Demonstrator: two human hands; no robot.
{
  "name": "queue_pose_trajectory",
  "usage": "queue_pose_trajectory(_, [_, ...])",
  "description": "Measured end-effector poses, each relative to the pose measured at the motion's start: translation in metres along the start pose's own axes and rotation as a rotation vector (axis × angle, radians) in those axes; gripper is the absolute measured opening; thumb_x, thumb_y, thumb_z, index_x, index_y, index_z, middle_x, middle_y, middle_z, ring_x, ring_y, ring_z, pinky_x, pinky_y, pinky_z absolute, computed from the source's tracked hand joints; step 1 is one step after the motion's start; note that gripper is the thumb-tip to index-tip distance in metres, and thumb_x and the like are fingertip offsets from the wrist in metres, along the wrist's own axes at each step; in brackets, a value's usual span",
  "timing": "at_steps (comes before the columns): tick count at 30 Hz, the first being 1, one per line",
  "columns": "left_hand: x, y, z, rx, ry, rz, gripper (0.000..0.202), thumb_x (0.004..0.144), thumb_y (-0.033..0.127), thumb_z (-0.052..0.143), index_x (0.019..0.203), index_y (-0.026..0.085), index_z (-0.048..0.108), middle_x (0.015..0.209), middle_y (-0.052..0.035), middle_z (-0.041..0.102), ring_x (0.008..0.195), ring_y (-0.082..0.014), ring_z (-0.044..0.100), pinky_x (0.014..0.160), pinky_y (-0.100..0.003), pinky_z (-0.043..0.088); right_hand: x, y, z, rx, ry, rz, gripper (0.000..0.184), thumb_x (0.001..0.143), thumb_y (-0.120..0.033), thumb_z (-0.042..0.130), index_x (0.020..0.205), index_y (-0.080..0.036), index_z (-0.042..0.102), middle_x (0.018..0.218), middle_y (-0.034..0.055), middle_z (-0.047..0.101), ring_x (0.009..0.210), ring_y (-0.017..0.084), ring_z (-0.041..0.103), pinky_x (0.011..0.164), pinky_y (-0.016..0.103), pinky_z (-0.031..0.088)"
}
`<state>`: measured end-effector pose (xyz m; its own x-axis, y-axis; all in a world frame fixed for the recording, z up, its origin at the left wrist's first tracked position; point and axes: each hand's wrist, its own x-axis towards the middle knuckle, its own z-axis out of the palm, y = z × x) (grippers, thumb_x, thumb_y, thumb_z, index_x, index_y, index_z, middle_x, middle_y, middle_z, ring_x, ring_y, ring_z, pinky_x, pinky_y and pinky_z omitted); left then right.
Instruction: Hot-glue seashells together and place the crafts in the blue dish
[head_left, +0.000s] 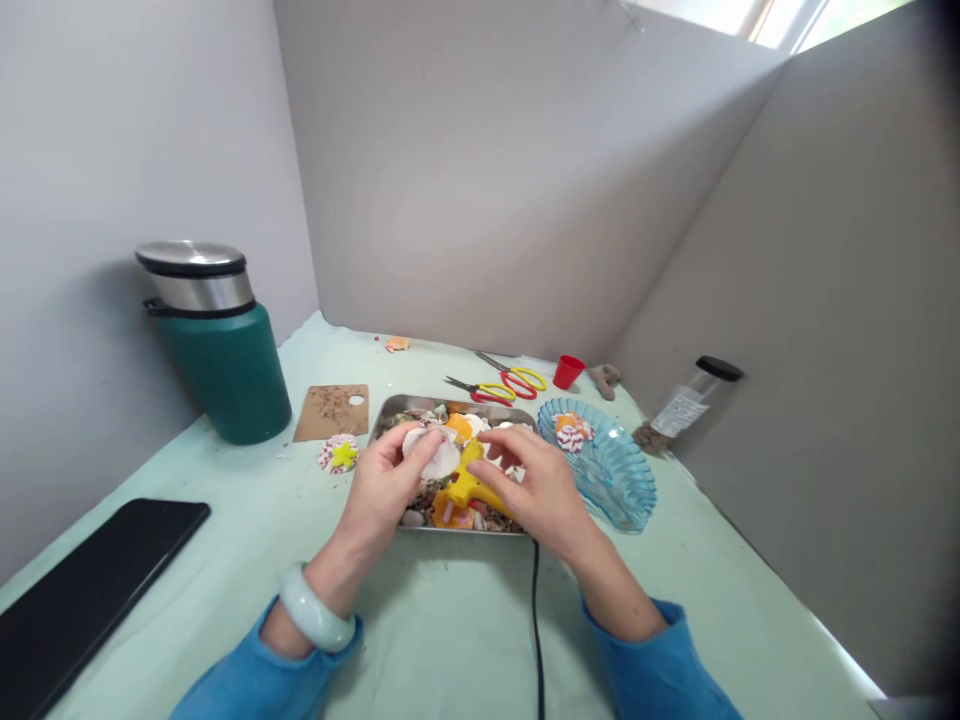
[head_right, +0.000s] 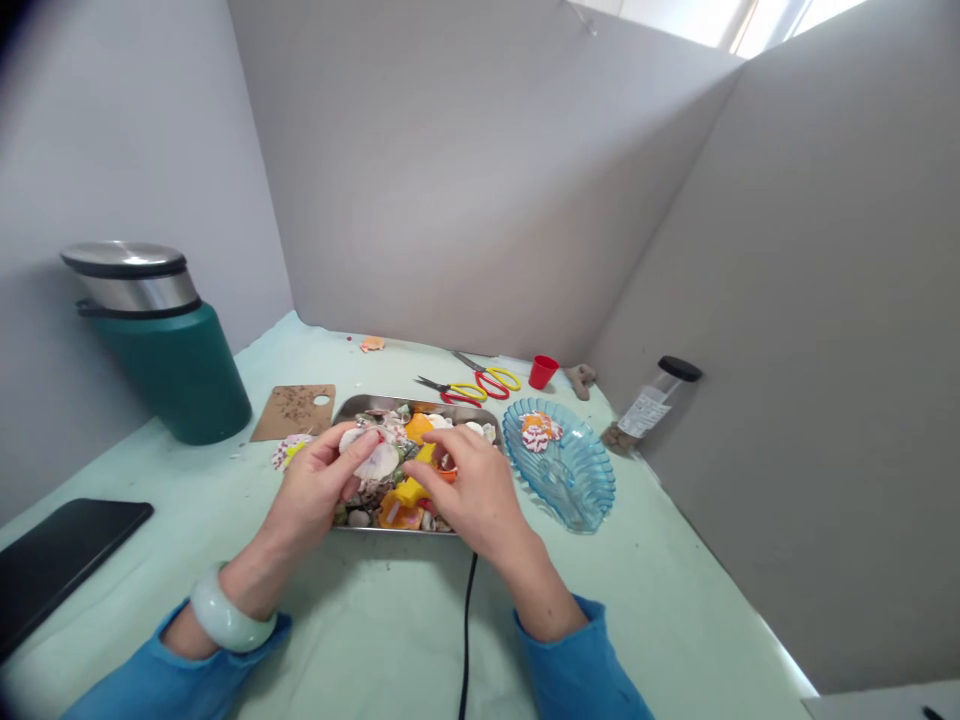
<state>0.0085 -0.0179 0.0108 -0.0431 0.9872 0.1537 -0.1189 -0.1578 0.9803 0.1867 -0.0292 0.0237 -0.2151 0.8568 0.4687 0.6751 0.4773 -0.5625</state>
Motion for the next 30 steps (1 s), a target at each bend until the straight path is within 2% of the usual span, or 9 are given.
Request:
queue_pose_trajectory(2, [-0.001,0.002,0.001,0.014,-0.011,0.017,0.023,0.074,0.039,0.068,0.072,0.017,0.063,0.057,0.0061,0.05,0.042,-0.0042,0.034,0.039,-0.017,0.026,0.001,-0.007,0.009,0.206,0.075,0.041,0.019,0.087,-0.037,0.059,0.091,-0.02,0.066,0.078,0.003,0.063,0.07,0.016,0.056,0.065,0.027,0.042])
queue_pose_trajectory(5, [-0.002,0.003,0.001,0.012,-0.038,0.014,0.022,0.072,0.037,0.07,0.074,0.016,0.066,0.066,0.0022,0.06,0.051,-0.0077,0.046,0.045,-0.018,0.036,0.0,-0.011,0.022,0.348,0.156,0.12,0.019,0.088,-0.033,0.057,0.076,-0.019,0.063,0.071,0.0009,0.062,0.063,0.014,0.052,0.06,0.025,0.041])
queue_pose_trajectory(8, [-0.002,0.003,0.0,-0.021,-0.093,0.006,0.025,0.071,0.037,0.071,0.085,0.016,0.069,0.08,-0.0026,0.068,0.069,-0.0147,0.06,0.06,-0.022,0.047,-0.003,-0.009,0.027,0.423,0.168,0.179,0.019,0.086,-0.032,0.057,0.074,-0.018,0.061,0.067,-0.0004,0.058,0.06,0.013,0.049,0.057,0.024,0.039])
queue_pose_trajectory(10, [-0.002,0.003,0.0,-0.026,-0.12,0.011,0.027,0.07,0.036,0.072,0.089,0.017,0.069,0.088,-0.0046,0.07,0.078,-0.0174,0.062,0.068,-0.024,0.049,-0.006,-0.009,0.029,0.468,0.157,0.202,0.019,0.087,-0.032,0.057,0.074,-0.018,0.06,0.066,-0.0008,0.056,0.059,0.012,0.048,0.055,0.023,0.039])
queue_pose_trajectory(12, [-0.001,0.002,0.0,-0.014,-0.126,0.012,0.025,0.07,0.034,0.073,0.088,0.018,0.069,0.091,-0.0048,0.07,0.08,-0.0175,0.063,0.069,-0.024,0.05,-0.008,-0.01,0.03,0.472,0.149,0.199,0.019,0.087,-0.031,0.056,0.073,-0.018,0.059,0.065,-0.0011,0.055,0.058,0.012,0.047,0.054,0.023,0.038])
queue_pose_trajectory(18, [-0.002,0.0,0.0,0.0,-0.134,-0.051,0.021,0.067,0.034,0.075,0.079,0.018,0.069,0.079,-0.0011,0.07,0.067,-0.0134,0.062,0.061,-0.021,0.049,-0.012,-0.013,0.036,0.413,0.183,0.116,0.019,0.086,-0.026,0.055,0.07,-0.017,0.057,0.06,-0.0025,0.052,0.055,0.011,0.046,0.054,0.022,0.037])
queue_pose_trajectory(30, [0.001,-0.003,-0.002,0.044,-0.105,-0.014,0.016,0.067,0.031,0.076,0.074,0.018,0.072,0.077,-0.0009,0.072,0.073,-0.0145,0.063,0.067,-0.022,0.05,-0.016,-0.014,0.037,0.334,0.248,0.043,0.017,0.088,-0.022,0.055,0.071,-0.017,0.058,0.062,-0.0022,0.055,0.057,0.011,0.048,0.056,0.023,0.038])
